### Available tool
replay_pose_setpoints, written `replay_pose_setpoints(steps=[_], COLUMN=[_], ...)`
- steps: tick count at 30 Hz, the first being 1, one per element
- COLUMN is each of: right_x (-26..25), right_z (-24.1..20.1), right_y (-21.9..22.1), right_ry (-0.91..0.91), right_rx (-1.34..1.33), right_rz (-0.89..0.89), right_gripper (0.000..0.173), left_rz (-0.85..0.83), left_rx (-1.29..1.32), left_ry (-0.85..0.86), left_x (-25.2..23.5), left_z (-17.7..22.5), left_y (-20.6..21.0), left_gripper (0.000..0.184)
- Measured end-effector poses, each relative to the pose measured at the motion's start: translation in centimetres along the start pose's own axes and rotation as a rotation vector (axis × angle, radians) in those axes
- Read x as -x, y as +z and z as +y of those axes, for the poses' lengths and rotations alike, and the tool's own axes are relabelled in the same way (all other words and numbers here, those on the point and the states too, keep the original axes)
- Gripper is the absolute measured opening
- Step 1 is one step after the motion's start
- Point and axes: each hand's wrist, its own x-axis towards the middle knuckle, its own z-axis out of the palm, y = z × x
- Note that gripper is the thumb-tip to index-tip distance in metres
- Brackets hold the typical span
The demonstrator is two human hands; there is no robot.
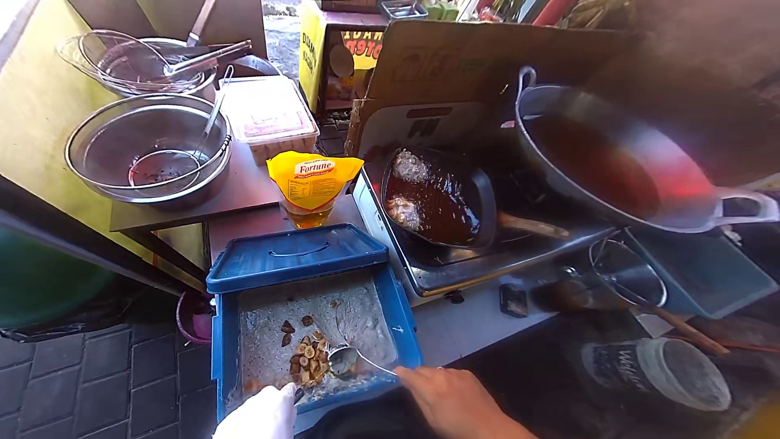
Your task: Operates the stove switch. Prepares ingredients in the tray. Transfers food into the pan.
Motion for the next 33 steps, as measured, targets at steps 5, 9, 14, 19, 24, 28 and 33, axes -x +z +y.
replay_pose_setpoints(steps=[5,9,14,19,24,28,33], right_x=[0.4,0.4,-2.7,-6.0,-6.2,-6.2,-5.8], right_z=[0.5,1.0,-0.3,-4.2,-6.3,-4.7,0.4], right_y=[-0.9,-2.8,-5.2,-3.3,-3.1,-3.3,-3.6], right_ry=[0.070,0.125,0.351,0.379,0.252,0.125,0.116], right_rx=[0.056,-0.001,0.023,0.126,0.127,0.093,-0.117], right_rz=[0.033,-0.014,-0.462,-0.604,-0.739,-0.707,-0.601], right_gripper=[0.029,0.035,0.037,0.041,0.037,0.029,0.041], left_rz=[-0.178,-0.210,-0.085,-0.059,0.070,-0.072,-0.109], left_rx=[-0.042,-0.024,-0.082,-0.106,-0.102,-0.096,-0.056], left_ry=[-0.036,-0.067,-0.032,-0.031,-0.011,-0.051,-0.071], left_x=[-1.5,-1.6,0.1,0.3,-1.0,-1.1,-1.0], left_z=[0.8,0.7,0.0,-0.4,-1.0,-0.2,-0.1], left_y=[-0.5,-0.6,-0.3,-0.6,2.4,1.3,0.9], left_gripper=[0.038,0.040,0.039,0.036,0.030,0.035,0.037])
